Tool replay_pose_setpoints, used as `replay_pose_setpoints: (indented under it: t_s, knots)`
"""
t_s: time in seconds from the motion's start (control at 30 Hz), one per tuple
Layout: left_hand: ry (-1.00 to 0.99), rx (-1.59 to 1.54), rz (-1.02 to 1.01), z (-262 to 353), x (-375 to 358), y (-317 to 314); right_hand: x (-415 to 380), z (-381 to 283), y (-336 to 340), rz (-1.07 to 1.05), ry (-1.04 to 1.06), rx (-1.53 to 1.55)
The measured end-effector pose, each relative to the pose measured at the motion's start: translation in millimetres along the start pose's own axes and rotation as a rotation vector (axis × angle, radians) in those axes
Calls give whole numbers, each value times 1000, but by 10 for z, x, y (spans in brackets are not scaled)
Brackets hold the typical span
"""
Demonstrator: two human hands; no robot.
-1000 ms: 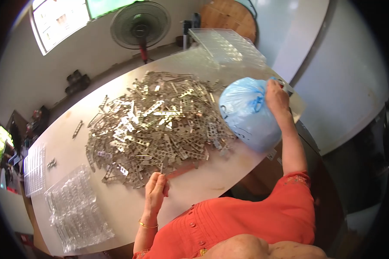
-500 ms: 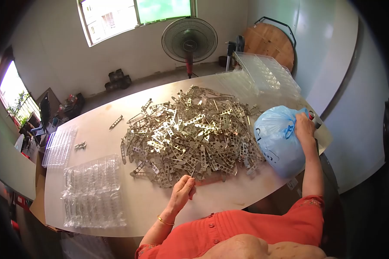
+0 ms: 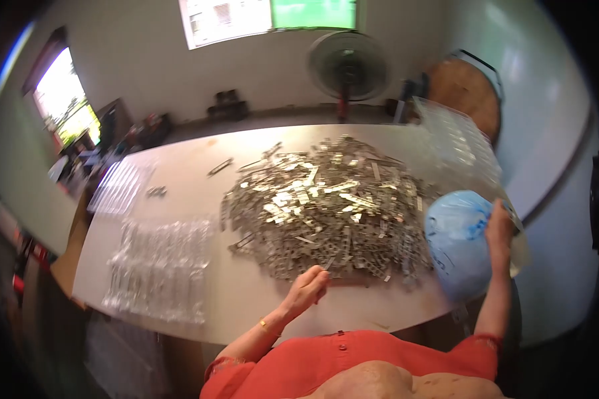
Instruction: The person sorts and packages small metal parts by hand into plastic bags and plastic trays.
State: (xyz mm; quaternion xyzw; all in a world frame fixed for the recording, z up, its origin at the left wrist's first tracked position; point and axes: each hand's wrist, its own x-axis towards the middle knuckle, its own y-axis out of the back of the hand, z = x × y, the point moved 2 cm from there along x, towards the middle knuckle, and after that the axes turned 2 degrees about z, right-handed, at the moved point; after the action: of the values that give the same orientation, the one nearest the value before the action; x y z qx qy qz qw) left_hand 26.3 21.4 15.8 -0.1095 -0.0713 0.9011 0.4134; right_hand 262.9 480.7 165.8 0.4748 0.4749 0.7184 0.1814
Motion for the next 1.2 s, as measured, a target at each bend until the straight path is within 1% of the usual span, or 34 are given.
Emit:
replay_pose_setpoints:
  t_s: [0.07, 0.1, 0.13, 0.17, 0.2, 0.27, 0.33, 0.4, 0.43, 0.47, 0.53, 0.6, 0.67, 0.73, 0.8, 0.87, 0.93, 0.97, 1.0, 1.03, 1.07, 1.13, 1.17, 1.2]
  knots:
    - [-7, -5, -82, 20, 4, -31, 27, -31, 22, 13, -65, 22]
    - [-14, -11, -33, 13, 7, -14, 10, -34, 15, 76, -44, 41]
    - [-17, -12, -53, 0, 18, -12, -4, -41, 20, 143, -25, 71]
    - [-20, -12, -81, -15, 29, -12, -12, -37, 29, 155, 5, 41]
    - [-25, -16, -56, -27, 40, 3, -18, -68, 57, 157, 26, 56]
    - [-10, -22, -73, -50, 43, 15, -54, -114, 167, 170, 15, -50]
    - [-23, -4, -61, -25, 35, 28, -69, -178, 352, 169, 27, -59]
    - [-58, -17, -47, -8, 18, 34, -104, -212, 500, 367, 39, -131]
    - [-50, -18, -47, 14, -5, 35, -124, -260, 629, 418, 19, -131]
    - [-51, -22, -10, 51, -27, 37, -146, -353, 771, 409, 15, -143]
    - [-72, -38, 7, 10, -2, 63, -230, -464, 1122, 564, -69, -61]
    - [-58, -81, 58, 83, -30, 34, -386, -631, 1332, 759, -58, 180]
    - [-107, -134, 25, 95, -38, 37, -596, -866, 1426, 771, 122, 664]
    - [-126, -198, -2, 119, -54, 7, -785, -1161, 1260, 367, 128, 1202]
    - [-126, -188, 6, 182, -87, -31, -993, -1502, 1074, -14, 147, 1253]
    - [-148, -202, -27, 183, -108, -35, -1165, -1830, 771, -179, 162, 1291]
    - [-136, -224, -18, 128, -130, 8, -1344, -2080, 542, -334, 150, 1310]
    - [-120, -221, -4, 125, -149, 27, -1411, -2167, 457, -356, 146, 1317]
    - [-128, -203, 8, 146, -173, 46, -1485, -2252, 376, -435, 150, 1301]
    - [-139, -184, 18, 173, -185, 64, -1544, -2334, 328, -512, 157, 1284]
    - [-128, -182, 32, 191, -185, 71, -1577, -2401, 329, -529, 158, 1290]
    - [-196, -165, 71, 232, -184, 58, -1641, -2522, 353, -658, 176, 1291]
    - [-200, -153, 99, 237, -178, 53, -1678, -2571, 347, -723, 169, 1292]
    - [-190, -156, 110, 212, -170, 89, -1704, -2610, 358, -739, 171, 1290]
